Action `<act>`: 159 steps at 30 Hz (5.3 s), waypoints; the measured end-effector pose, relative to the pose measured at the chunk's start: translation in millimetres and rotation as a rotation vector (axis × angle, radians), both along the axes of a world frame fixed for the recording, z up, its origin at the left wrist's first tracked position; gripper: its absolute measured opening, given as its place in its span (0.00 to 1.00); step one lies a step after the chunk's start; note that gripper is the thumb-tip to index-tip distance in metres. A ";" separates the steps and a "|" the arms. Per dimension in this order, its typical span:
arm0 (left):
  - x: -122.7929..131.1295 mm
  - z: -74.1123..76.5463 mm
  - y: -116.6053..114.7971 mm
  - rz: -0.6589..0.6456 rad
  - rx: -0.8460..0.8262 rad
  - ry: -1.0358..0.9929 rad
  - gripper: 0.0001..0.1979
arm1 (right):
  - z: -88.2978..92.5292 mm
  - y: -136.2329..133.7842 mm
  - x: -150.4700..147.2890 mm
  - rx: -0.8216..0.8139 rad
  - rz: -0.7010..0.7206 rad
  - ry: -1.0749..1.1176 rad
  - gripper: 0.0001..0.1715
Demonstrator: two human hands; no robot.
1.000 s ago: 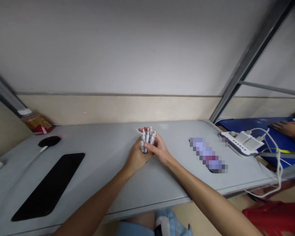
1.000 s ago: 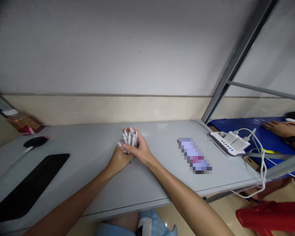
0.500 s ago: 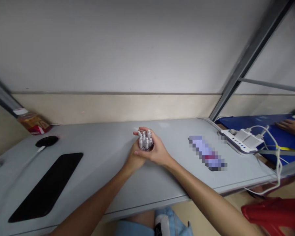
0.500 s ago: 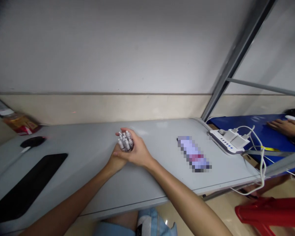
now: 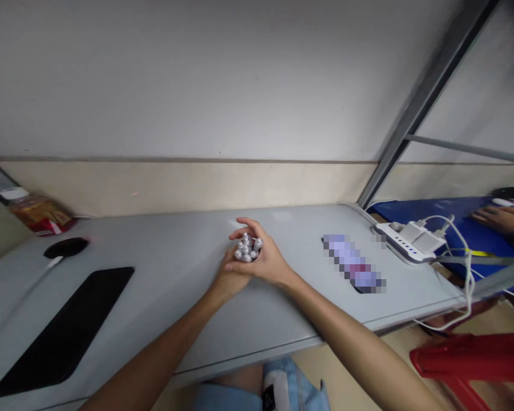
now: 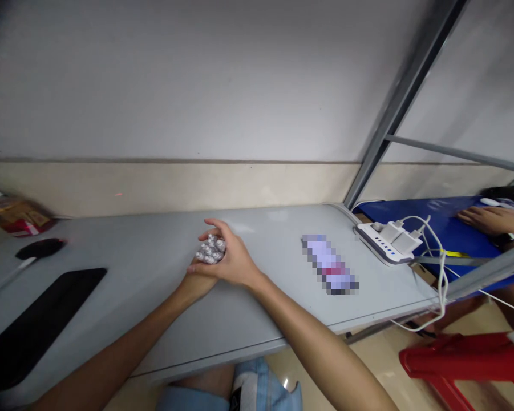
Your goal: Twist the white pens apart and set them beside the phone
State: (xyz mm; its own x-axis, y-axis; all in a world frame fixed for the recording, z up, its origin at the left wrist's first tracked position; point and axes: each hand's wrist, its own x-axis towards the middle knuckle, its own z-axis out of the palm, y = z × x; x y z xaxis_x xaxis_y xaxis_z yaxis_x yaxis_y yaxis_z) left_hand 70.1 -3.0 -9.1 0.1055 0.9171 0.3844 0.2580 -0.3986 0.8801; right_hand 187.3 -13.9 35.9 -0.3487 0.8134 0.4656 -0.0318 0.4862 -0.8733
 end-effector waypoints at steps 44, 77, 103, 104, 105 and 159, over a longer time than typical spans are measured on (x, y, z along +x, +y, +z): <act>1.0 23.3 -13.1 -0.122 -0.005 -0.040 0.13 | 15.1 0.5 9.9 -0.099 0.012 0.013 0.48; 15.5 15.3 -16.0 -0.057 0.108 -0.023 0.25 | 15.0 3.4 7.4 -0.153 -0.002 0.117 0.18; 12.4 13.5 -20.7 -0.118 -0.220 -0.103 0.17 | 10.9 1.3 6.6 -0.344 -0.033 0.015 0.19; 12.1 14.0 -20.6 -0.123 -0.224 -0.111 0.16 | 10.6 1.7 7.1 -0.353 -0.029 0.004 0.20; 11.6 14.1 -20.3 -0.126 -0.229 -0.111 0.15 | 10.3 2.3 7.5 -0.354 -0.032 -0.003 0.22; -30.7 5.4 9.5 0.141 -0.010 0.844 0.24 | -24.3 48.5 31.1 -0.058 -0.352 -0.559 0.22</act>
